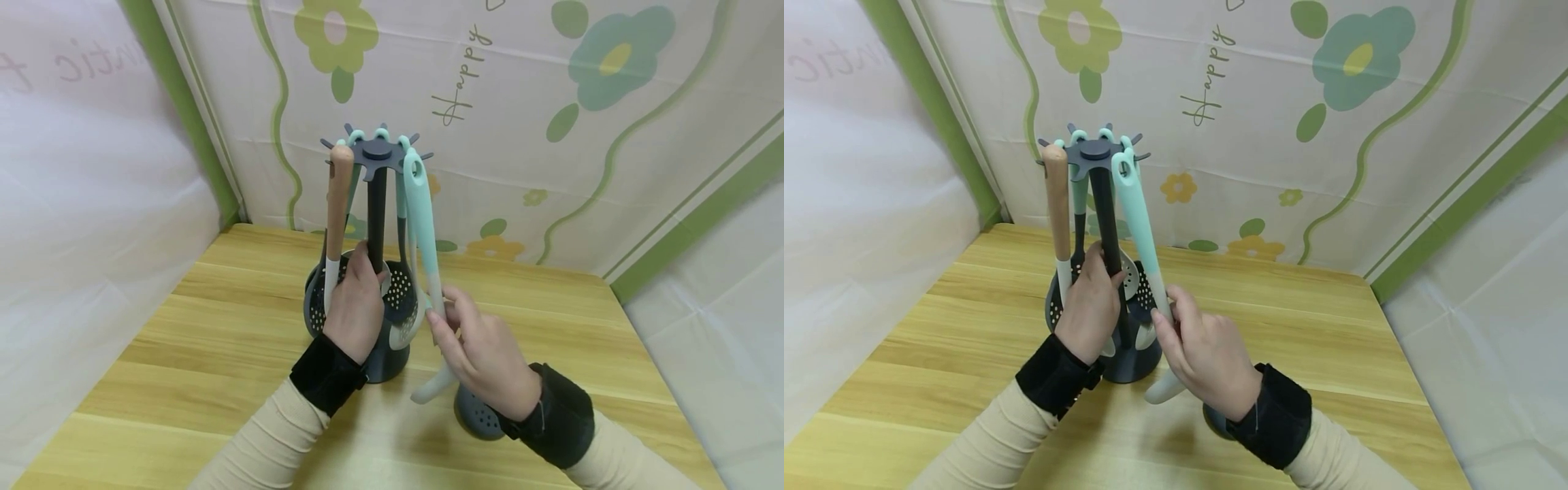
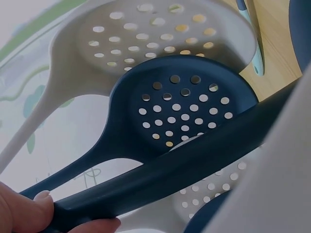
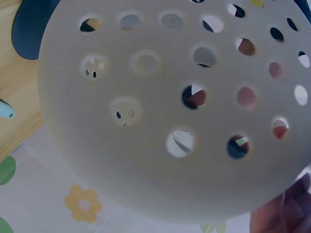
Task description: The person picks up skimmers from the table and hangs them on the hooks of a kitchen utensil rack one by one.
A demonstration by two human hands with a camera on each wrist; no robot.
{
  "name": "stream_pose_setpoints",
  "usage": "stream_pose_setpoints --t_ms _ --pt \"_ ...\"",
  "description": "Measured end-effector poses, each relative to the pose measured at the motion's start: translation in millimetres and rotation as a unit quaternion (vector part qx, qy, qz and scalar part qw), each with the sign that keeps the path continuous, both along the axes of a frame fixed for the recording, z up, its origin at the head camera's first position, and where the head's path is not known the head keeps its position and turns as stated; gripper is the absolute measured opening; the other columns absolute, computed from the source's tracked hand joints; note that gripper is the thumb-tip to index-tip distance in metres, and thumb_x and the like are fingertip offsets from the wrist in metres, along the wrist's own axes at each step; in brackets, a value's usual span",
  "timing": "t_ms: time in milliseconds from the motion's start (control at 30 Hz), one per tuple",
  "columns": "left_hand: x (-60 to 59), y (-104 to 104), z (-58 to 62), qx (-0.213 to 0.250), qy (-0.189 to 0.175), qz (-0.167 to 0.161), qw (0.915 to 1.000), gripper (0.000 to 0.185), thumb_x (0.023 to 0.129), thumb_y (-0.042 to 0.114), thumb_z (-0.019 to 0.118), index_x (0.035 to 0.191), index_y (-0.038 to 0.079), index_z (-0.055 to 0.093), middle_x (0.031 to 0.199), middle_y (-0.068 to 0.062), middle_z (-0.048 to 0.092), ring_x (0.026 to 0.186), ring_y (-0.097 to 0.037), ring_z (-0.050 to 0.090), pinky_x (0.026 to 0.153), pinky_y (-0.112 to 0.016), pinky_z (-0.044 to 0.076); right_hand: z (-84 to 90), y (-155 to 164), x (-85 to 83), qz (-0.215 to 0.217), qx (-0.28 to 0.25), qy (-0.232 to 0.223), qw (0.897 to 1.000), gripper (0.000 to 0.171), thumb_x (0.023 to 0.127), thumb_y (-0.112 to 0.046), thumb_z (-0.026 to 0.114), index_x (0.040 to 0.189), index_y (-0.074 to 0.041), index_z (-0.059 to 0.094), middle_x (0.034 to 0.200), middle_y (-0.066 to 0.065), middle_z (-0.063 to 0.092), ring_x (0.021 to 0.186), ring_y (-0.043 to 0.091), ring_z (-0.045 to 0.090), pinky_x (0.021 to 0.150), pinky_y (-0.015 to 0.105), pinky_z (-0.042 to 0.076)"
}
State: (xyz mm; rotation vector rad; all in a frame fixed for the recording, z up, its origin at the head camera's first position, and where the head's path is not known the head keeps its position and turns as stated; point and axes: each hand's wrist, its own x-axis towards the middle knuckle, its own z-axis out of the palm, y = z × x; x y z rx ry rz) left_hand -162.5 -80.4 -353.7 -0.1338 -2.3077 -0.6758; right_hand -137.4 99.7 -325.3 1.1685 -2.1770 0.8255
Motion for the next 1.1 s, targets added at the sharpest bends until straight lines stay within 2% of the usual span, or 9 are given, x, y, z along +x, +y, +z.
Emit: stream_pose_setpoints --t_ms 267,533,767,967,1100 --pt "0.4 1.9 2.5 0.003 -0.015 -0.002 0.9999 0.048 0.098 0.005 0.060 0.136 -0.014 0.036 0.123 -0.032 0.059 0.082 -0.033 0.073 0.061 -0.037 0.063 -0.5 -0.8 -0.9 -0.004 0.004 0.001 1.000 0.032 0.108 -0.023 0.039 0.119 0.005 0.050 0.065 -0.006 0.057 0.051 -0.007 0.039 0.044 0.008 0.034" --pt "0.6 2.5 4.1 0.009 -0.019 -0.007 0.9998 0.047 0.099 0.004 0.058 0.136 -0.014 0.036 0.122 -0.031 0.059 0.080 -0.033 0.072 0.060 -0.037 0.062 -2.0 -3.0 -1.4 -0.010 0.015 -0.023 1.000 0.030 0.108 -0.022 0.042 0.120 0.004 0.049 0.067 -0.005 0.057 0.051 -0.005 0.040 0.044 0.008 0.034" --pt "1.3 3.8 4.8 0.013 -0.026 -0.003 0.9996 0.047 0.099 0.004 0.059 0.136 -0.013 0.036 0.120 -0.031 0.060 0.078 -0.032 0.072 0.059 -0.037 0.062 -1.5 -6.8 -2.2 -0.012 0.018 -0.029 0.999 0.027 0.107 -0.021 0.044 0.119 0.003 0.049 0.067 -0.007 0.055 0.050 -0.008 0.034 0.042 0.007 0.027" --pt "0.7 4.1 4.0 0.012 -0.029 0.001 0.9995 0.047 0.098 0.004 0.059 0.135 -0.013 0.037 0.119 -0.030 0.060 0.076 -0.031 0.072 0.058 -0.036 0.062 1.4 -10.2 -2.9 -0.009 0.026 -0.054 0.998 0.022 0.104 -0.014 0.050 0.119 0.001 0.049 0.065 -0.008 0.050 0.051 -0.008 0.031 0.041 0.009 0.026" --pt "0.4 3.1 2.6 0.010 -0.023 0.001 0.9997 0.047 0.098 0.005 0.059 0.135 -0.014 0.037 0.121 -0.031 0.059 0.075 -0.031 0.072 0.056 -0.036 0.061 3.5 -13.8 -4.3 -0.013 0.037 -0.072 0.997 0.022 0.102 -0.011 0.053 0.120 0.001 0.049 0.066 -0.007 0.050 0.051 -0.006 0.033 0.041 0.011 0.030"
